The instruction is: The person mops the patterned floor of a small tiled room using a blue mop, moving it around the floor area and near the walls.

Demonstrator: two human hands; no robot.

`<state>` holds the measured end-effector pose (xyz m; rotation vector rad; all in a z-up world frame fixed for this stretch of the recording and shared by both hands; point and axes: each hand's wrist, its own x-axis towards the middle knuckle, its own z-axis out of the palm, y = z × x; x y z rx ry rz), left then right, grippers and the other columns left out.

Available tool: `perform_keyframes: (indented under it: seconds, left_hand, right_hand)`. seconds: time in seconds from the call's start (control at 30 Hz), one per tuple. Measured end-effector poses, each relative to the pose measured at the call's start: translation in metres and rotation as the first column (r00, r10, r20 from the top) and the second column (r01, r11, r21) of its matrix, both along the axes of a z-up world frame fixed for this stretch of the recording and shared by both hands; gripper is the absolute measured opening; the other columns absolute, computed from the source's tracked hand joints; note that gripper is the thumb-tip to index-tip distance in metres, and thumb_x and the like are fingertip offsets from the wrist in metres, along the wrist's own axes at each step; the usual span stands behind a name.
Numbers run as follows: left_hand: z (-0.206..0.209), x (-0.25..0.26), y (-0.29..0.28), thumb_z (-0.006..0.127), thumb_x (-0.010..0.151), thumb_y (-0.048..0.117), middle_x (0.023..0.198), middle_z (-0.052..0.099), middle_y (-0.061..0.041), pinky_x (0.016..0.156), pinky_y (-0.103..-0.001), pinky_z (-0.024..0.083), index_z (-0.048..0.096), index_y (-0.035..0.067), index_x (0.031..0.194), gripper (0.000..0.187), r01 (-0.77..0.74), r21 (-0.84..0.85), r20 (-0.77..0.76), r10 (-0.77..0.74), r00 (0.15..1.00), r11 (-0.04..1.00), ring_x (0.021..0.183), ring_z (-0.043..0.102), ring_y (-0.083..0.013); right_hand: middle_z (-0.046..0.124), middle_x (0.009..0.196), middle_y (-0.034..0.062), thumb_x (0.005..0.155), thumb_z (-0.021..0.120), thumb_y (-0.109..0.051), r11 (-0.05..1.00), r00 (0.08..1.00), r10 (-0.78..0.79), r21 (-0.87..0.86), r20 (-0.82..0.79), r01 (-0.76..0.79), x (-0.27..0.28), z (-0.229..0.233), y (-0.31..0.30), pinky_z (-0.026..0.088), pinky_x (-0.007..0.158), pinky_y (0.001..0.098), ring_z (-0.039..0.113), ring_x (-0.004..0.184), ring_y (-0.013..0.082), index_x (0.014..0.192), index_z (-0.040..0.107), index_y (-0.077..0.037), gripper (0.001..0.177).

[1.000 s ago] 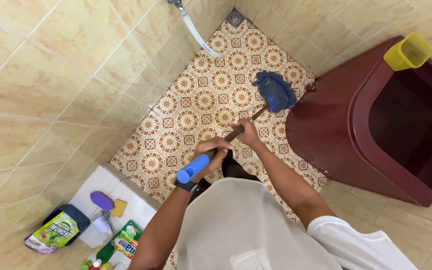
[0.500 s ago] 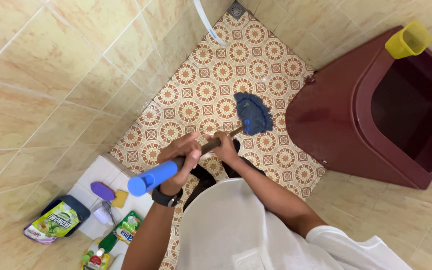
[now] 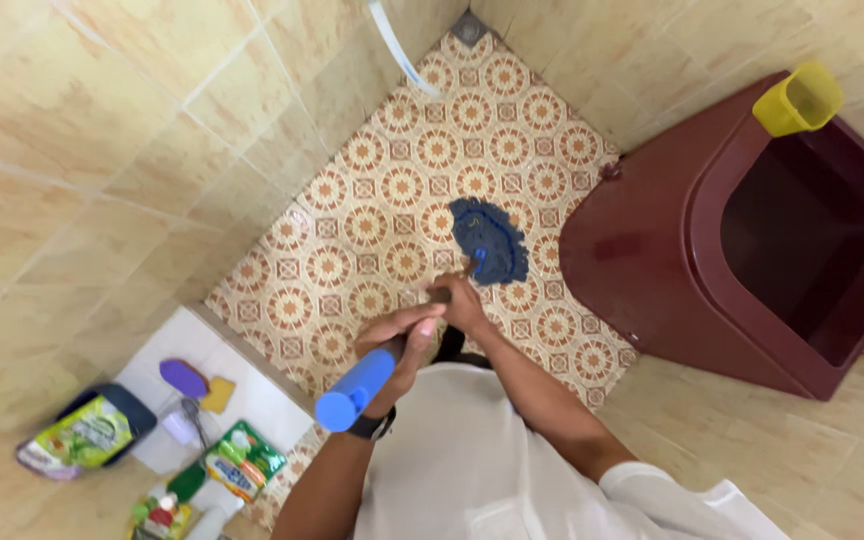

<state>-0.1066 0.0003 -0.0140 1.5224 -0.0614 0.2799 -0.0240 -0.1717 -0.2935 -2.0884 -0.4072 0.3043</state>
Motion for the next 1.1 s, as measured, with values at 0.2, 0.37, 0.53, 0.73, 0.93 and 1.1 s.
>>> perform_keyframes:
  seconds: [0.2, 0.37, 0.53, 0.73, 0.93, 1.1]
  left_hand:
    - [-0.010, 0.008, -0.053, 0.066, 0.099, -0.002, 0.081, 0.071, -0.006, 0.061, -0.025, 0.052, 0.072, 0.003, 0.118, 0.020, 0.049, 0.101, 0.180, -0.067, 0.981, 0.994, 0.066, 0.065, -0.0093]
    - [-0.022, 0.015, -0.095, 0.068, 0.098, 0.001, 0.084, 0.072, -0.007, 0.066, -0.027, 0.054, 0.075, 0.005, 0.117, 0.020, 0.138, 0.067, 0.038, -0.140, 0.989, 0.988, 0.072, 0.066, -0.0114]
    - [-0.028, 0.035, -0.119, 0.068, 0.102, 0.007, 0.101, 0.073, -0.009, 0.085, -0.031, 0.056, 0.073, 0.006, 0.117, 0.016, 0.196, -0.021, 0.007, -0.195, 0.981, 0.980, 0.094, 0.069, -0.0152]
    - [-0.049, 0.024, -0.126, 0.069, 0.102, 0.012, 0.090, 0.069, -0.008, 0.078, -0.031, 0.052, 0.073, 0.003, 0.110, 0.013, 0.200, 0.029, -0.007, -0.199, 0.980, 0.979, 0.082, 0.063, -0.0163]
    - [-0.081, 0.004, -0.095, 0.073, 0.102, 0.011, 0.070, 0.058, -0.008, 0.063, -0.031, 0.044, 0.066, 0.000, 0.084, 0.022, 0.182, 0.191, -0.061, -0.174, 0.983, 0.965, 0.063, 0.056, -0.0158]
    - [-0.065, -0.011, -0.036, 0.065, 0.101, 0.005, 0.074, 0.066, -0.007, 0.059, -0.029, 0.044, 0.070, -0.001, 0.087, 0.017, 0.039, 0.072, -0.027, -0.037, 0.999, 0.997, 0.065, 0.059, -0.0135]
  right_hand:
    - [0.067, 0.095, 0.0178, 0.061, 0.081, -0.002, 1.000, 0.983, -0.023, 0.002, 0.181, 0.023, 0.018, -0.039, -0.061, 0.051, 0.082, 0.0432, 0.063, 0.093, 0.0352, 0.094, 0.065, -0.001, 0.037]
    - [0.067, 0.099, 0.0144, 0.086, 0.079, -0.005, 0.996, 0.993, -0.081, -0.028, 0.084, 0.084, 0.044, -0.048, -0.098, 0.054, 0.084, 0.0392, 0.065, 0.093, 0.0300, 0.091, 0.067, -0.007, 0.013]
    - [0.064, 0.105, 0.0130, 0.089, 0.074, -0.005, 0.959, 0.964, -0.116, 0.279, 0.239, 0.046, 0.089, -0.049, -0.130, 0.058, 0.083, 0.0372, 0.068, 0.095, 0.0296, 0.106, 0.061, -0.005, 0.021]
    - [0.066, 0.085, 0.0153, 0.080, 0.084, -0.008, 0.991, 0.922, 0.130, -0.013, 0.364, -0.135, 0.100, -0.038, -0.145, 0.050, 0.072, 0.0435, 0.064, 0.082, 0.0369, 0.090, 0.060, -0.004, 0.027]
    - [0.064, 0.076, 0.0161, 0.087, 0.081, -0.019, 0.996, 0.934, 0.043, 0.063, 0.353, -0.070, 0.073, -0.042, -0.110, 0.048, 0.069, 0.0447, 0.062, 0.075, 0.0368, 0.083, 0.058, -0.002, 0.028]
    - [0.062, 0.076, 0.0161, 0.089, 0.080, -0.026, 0.997, 0.999, 0.007, -0.078, 0.032, -0.004, 0.045, -0.048, -0.058, 0.046, 0.073, 0.0462, 0.060, 0.075, 0.0373, 0.074, 0.060, -0.004, 0.033]
